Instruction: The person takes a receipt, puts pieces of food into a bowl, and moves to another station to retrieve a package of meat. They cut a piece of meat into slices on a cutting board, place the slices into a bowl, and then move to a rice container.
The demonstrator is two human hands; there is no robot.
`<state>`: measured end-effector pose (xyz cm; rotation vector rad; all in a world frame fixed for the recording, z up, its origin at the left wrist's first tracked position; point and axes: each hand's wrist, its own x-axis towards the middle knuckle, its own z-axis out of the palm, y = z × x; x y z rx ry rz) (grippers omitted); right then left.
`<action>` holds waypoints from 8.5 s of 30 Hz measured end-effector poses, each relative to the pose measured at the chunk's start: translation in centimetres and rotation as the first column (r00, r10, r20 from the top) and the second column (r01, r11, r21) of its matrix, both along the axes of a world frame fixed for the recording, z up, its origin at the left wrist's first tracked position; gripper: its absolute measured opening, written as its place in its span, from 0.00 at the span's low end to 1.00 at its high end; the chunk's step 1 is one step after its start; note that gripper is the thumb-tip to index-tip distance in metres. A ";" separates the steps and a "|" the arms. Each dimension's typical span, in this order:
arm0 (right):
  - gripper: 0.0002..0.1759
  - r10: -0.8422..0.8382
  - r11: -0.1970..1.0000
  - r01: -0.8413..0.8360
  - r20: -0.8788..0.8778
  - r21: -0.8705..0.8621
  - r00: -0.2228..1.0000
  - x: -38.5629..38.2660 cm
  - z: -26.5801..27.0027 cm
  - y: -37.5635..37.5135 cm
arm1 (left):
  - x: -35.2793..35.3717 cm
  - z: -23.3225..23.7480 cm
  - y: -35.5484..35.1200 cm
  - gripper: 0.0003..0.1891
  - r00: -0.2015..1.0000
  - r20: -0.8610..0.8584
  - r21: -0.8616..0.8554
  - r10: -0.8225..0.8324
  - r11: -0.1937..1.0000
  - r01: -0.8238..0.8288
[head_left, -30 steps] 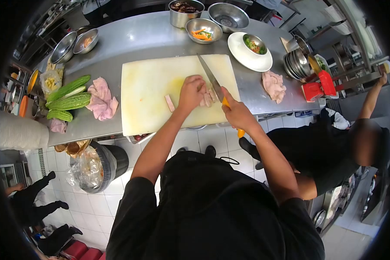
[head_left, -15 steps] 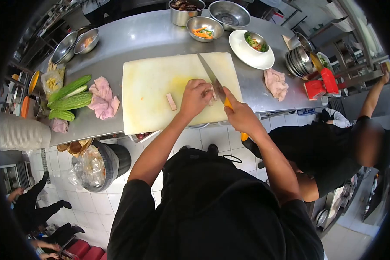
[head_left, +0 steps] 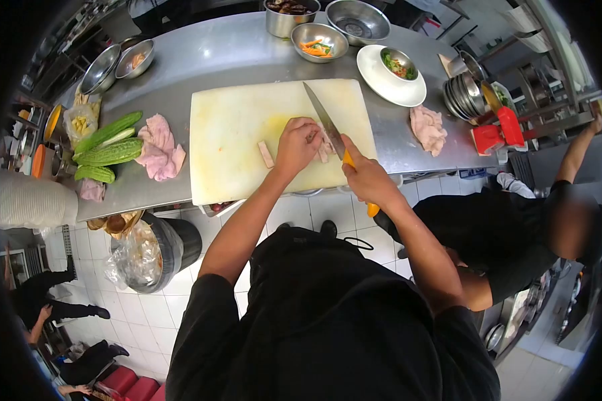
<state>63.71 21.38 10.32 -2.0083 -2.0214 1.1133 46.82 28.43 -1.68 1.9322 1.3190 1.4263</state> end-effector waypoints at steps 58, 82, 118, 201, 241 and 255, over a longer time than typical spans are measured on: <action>0.39 -0.018 0.999 0.017 -0.027 -0.047 0.999 -2.7 -1.6 3.0 | 0.3 -2.0 1.7 0.05 0.996 0.077 -0.141 -0.035 0.989 0.046; 0.40 0.039 0.982 -0.045 0.037 0.183 0.999 -2.4 -6.0 1.7 | 0.1 -2.1 0.0 0.05 0.993 -0.037 -0.103 -0.110 0.989 0.105; 0.40 -0.047 0.988 0.039 -0.054 -0.147 0.997 -3.2 1.1 0.0 | -1.6 -0.9 -1.5 0.06 0.999 0.043 -0.117 -0.020 0.993 0.025; 0.39 -0.021 0.990 0.005 -0.112 -0.143 0.993 -4.8 -1.0 -0.7 | -2.8 -0.5 -1.5 0.05 0.999 0.000 -0.162 0.044 0.986 -0.043; 0.41 -0.091 0.988 0.064 -0.194 -0.138 0.977 -7.2 -1.9 4.5 | -4.1 -0.7 -1.0 0.03 0.971 -0.238 -0.119 0.028 0.991 -0.057; 0.35 -0.087 0.977 0.147 -0.344 0.152 0.935 -2.6 -2.7 0.1 | -4.4 1.9 -1.4 0.10 0.965 -0.227 -0.296 0.128 0.935 -0.194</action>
